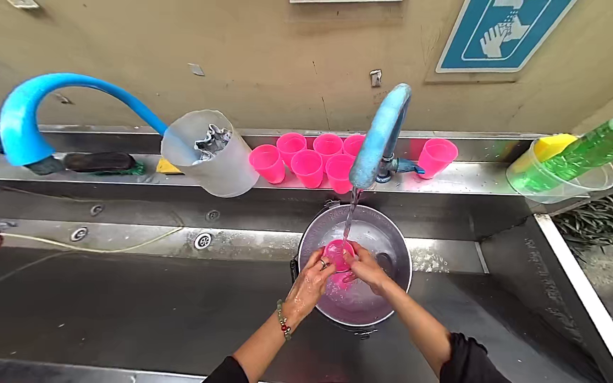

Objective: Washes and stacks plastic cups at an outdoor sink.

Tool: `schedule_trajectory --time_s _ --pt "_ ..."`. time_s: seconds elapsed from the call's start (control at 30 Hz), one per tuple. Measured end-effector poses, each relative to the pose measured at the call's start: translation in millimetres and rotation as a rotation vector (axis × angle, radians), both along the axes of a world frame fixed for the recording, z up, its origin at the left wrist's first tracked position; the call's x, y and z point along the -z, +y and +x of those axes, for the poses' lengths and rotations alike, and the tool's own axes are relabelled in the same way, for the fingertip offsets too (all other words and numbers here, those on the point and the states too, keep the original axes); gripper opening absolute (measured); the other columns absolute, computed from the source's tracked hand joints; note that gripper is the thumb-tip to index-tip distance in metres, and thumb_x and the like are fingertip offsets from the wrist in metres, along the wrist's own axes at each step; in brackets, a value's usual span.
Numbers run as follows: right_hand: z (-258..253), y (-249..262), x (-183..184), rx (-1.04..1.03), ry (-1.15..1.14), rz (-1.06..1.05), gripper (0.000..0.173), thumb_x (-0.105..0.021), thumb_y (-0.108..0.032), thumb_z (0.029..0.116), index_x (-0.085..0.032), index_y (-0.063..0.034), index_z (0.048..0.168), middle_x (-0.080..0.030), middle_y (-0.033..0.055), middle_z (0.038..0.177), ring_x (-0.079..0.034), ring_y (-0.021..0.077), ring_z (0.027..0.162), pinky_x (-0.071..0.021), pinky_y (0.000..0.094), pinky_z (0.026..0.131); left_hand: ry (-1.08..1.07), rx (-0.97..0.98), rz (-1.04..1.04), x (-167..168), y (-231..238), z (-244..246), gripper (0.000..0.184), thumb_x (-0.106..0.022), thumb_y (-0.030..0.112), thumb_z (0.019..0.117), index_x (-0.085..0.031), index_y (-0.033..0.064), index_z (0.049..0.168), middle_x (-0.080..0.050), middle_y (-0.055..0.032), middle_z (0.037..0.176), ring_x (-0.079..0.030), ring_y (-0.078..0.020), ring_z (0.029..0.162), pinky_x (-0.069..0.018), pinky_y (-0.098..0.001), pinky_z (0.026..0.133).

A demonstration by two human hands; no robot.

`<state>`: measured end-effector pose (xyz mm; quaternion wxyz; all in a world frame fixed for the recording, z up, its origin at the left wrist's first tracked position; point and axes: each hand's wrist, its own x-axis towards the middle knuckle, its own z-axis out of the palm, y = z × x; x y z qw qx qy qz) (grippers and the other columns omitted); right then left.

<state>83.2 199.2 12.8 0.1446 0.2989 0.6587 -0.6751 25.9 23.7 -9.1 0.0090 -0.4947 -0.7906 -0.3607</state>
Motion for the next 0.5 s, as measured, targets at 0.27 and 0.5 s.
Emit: schedule_trajectory --time_s 0.27,0.5 --pt "-9 -20 5 0.394 -0.284 -0.436 0.044 -0.019 -0.027 0.1144 -0.052 0.0028 0.118 -0.069 0.0159 0.083 -0.07 0.0222 0.067 -0.058 0.0333 0.061 -0.994 -0.165 -0.006 18 4 -28 0.07 -0.079 0.034 0.0863 -0.051 0.0 0.141 -0.063 -0.02 0.13 -0.063 -0.0243 0.118 -0.0506 -0.0404 0.104" --pt "-19 -10 14 0.527 -0.197 -0.135 0.046 -0.031 -0.028 0.1147 -0.055 0.0096 0.126 -0.06 0.0207 0.108 -0.061 0.0234 0.09 -0.0518 0.0365 0.082 -0.738 -0.174 -0.421 -27 20 -62 0.068 -0.088 0.035 0.0813 -0.056 0.0011 0.131 -0.066 -0.0243 0.113 -0.065 -0.0372 0.108 -0.0508 -0.0556 0.095"
